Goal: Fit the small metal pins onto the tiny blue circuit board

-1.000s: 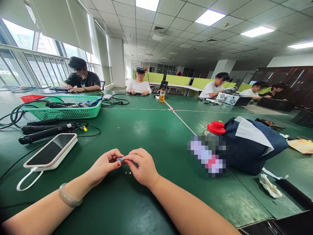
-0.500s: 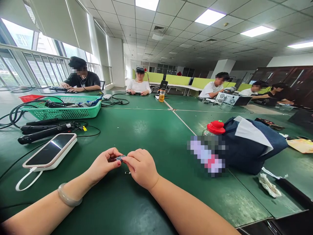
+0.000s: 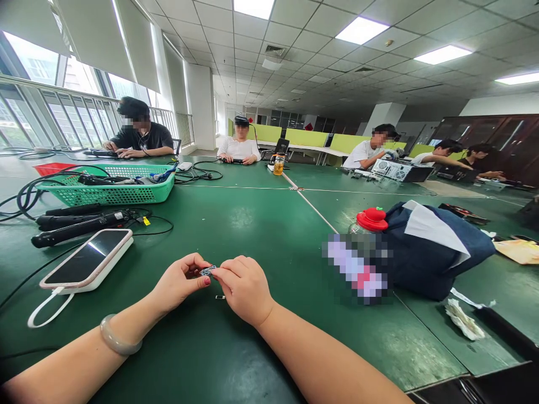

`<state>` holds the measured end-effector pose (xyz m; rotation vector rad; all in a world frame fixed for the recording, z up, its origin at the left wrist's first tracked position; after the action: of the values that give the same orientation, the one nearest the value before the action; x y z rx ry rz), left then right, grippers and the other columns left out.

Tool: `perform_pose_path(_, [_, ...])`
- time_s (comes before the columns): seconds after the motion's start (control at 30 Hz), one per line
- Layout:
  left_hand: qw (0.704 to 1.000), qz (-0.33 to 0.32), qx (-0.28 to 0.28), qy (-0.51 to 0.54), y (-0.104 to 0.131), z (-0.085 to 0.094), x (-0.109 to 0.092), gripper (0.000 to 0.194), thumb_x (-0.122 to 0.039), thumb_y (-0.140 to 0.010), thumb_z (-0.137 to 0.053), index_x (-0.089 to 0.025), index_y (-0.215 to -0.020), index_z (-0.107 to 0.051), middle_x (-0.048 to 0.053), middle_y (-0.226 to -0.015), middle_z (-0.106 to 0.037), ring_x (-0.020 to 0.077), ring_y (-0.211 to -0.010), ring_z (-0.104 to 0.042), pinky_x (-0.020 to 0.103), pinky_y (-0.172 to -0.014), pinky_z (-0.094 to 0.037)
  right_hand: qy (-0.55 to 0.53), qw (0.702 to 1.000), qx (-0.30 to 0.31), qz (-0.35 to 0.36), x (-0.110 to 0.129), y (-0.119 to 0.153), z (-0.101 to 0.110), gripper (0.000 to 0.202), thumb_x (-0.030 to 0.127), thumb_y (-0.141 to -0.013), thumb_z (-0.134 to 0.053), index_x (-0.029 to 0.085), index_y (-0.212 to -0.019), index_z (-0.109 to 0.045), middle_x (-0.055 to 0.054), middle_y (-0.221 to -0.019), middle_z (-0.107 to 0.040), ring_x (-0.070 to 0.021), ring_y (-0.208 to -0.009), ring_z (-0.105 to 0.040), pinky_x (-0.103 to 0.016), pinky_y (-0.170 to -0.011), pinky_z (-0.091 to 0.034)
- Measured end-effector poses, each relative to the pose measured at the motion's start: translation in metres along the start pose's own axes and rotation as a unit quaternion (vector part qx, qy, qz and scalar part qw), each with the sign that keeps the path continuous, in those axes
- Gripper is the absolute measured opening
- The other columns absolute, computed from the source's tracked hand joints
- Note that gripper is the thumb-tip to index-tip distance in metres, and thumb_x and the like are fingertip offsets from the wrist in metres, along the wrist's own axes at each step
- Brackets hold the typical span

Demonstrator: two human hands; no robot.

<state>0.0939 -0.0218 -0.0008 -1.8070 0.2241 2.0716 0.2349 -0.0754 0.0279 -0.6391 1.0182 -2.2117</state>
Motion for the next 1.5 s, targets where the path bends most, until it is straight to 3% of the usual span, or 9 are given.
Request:
perform_pose_path(0.27, [1.0, -0.012, 0.006, -0.019, 0.0, 0.0, 0.002, 0.027, -0.03, -0.06, -0.074, -0.016, -0.072, -0.055, 0.0, -0.074, -0.062, 0.0126, -0.067, -0.055, 0.026, -0.066, -0.044, 0.0, 1.0, 0.011, -0.001, -0.003, 0.001, -0.003, 0.018, 0.019, -0.088, -0.049, 0.022, -0.092, -0.066, -0.004, -0.084, -0.064, -0.0142, -0.073, -0.052, -0.029, -0.068, -0.042])
perform_pose_path(0.63, [0.992, 0.044, 0.025, 0.119, -0.001, -0.004, 0.005, 0.034, -0.033, -0.056, -0.078, -0.016, -0.07, -0.052, 0.001, -0.076, -0.065, 0.0116, -0.07, -0.057, 0.024, -0.068, -0.043, -0.011, 1.0, 0.029, 0.002, -0.002, 0.002, -0.004, 0.023, 0.016, -0.087, -0.048, 0.022, -0.102, -0.064, -0.004, -0.088, -0.064, -0.0153, -0.075, -0.052, -0.031, -0.069, -0.044])
perform_pose_path(0.83, [0.995, 0.042, -0.003, 0.088, -0.003, 0.0, 0.006, 0.033, -0.034, -0.058, -0.076, -0.016, -0.072, -0.053, 0.0, -0.072, -0.063, 0.0125, -0.069, -0.057, 0.025, -0.067, -0.044, -0.032, 0.998, 0.041, -0.026, -0.007, 0.001, -0.007, 0.028, 0.018, -0.087, -0.048, 0.025, -0.111, -0.061, -0.005, -0.093, -0.064, -0.0156, -0.077, -0.054, -0.031, -0.071, -0.046])
perform_pose_path(0.93, [0.997, 0.048, -0.019, 0.062, -0.003, 0.001, 0.006, 0.032, -0.036, -0.057, -0.076, -0.016, -0.072, -0.055, 0.002, -0.075, -0.064, 0.0129, -0.069, -0.057, 0.025, -0.067, -0.044, -0.038, 0.995, 0.041, -0.078, -0.017, 0.002, -0.008, 0.028, 0.016, -0.085, -0.05, 0.024, -0.109, -0.062, -0.005, -0.094, -0.064, -0.0164, -0.084, -0.056, -0.031, -0.076, -0.047])
perform_pose_path(1.0, [0.997, 0.052, -0.029, 0.053, -0.004, 0.003, 0.005, 0.032, -0.036, -0.058, -0.076, -0.016, -0.072, -0.056, 0.003, -0.077, -0.065, 0.0131, -0.07, -0.057, 0.025, -0.068, -0.044, -0.042, 0.989, 0.074, -0.12, -0.026, 0.003, -0.011, 0.022, 0.016, -0.083, -0.054, 0.024, -0.1, -0.066, -0.003, -0.088, -0.065, -0.0161, -0.082, -0.058, -0.03, -0.073, -0.048])
perform_pose_path(1.17, [0.996, 0.06, -0.044, 0.044, -0.005, 0.005, 0.008, 0.031, -0.035, -0.058, -0.076, -0.015, -0.075, -0.058, 0.003, -0.077, -0.066, 0.0129, -0.068, -0.057, 0.025, -0.068, -0.043, -0.089, 0.956, 0.227, -0.162, -0.036, 0.012, -0.027, 0.004, 0.024, -0.072, -0.069, 0.023, -0.076, -0.069, 0.002, -0.068, -0.062, -0.0112, -0.061, -0.057, -0.021, -0.054, -0.044])
perform_pose_path(1.3, [0.996, 0.065, -0.049, 0.036, -0.006, 0.007, 0.012, 0.033, -0.033, -0.059, -0.075, -0.015, -0.083, -0.06, 0.002, -0.075, -0.065, 0.012, -0.068, -0.056, 0.025, -0.068, -0.043, -0.099, 0.945, 0.263, -0.165, -0.031, 0.014, -0.03, 0.011, 0.027, -0.066, -0.074, 0.022, -0.073, -0.068, 0.002, -0.068, -0.06, -0.0108, -0.062, -0.056, -0.02, -0.054, -0.042])
perform_pose_path(1.5, [0.996, 0.072, -0.051, 0.028, -0.007, 0.007, 0.013, 0.035, -0.033, -0.06, -0.074, -0.015, -0.086, -0.06, 0.0, -0.07, -0.062, 0.0112, -0.065, -0.055, 0.024, -0.067, -0.042, -0.067, 0.945, 0.281, -0.152, -0.025, 0.013, -0.034, 0.008, 0.018, -0.071, -0.07, 0.021, -0.066, -0.064, 0.003, -0.066, -0.058, -0.0111, -0.064, -0.054, -0.022, -0.057, -0.041])
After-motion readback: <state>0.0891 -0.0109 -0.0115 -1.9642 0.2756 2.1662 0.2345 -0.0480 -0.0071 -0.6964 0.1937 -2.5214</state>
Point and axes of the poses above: each hand's wrist, its own y-axis away from the middle knuckle, its own z-axis out of the back of the hand, x = y × z, the point moved 5 cm from there along -y, towards the middle knuckle
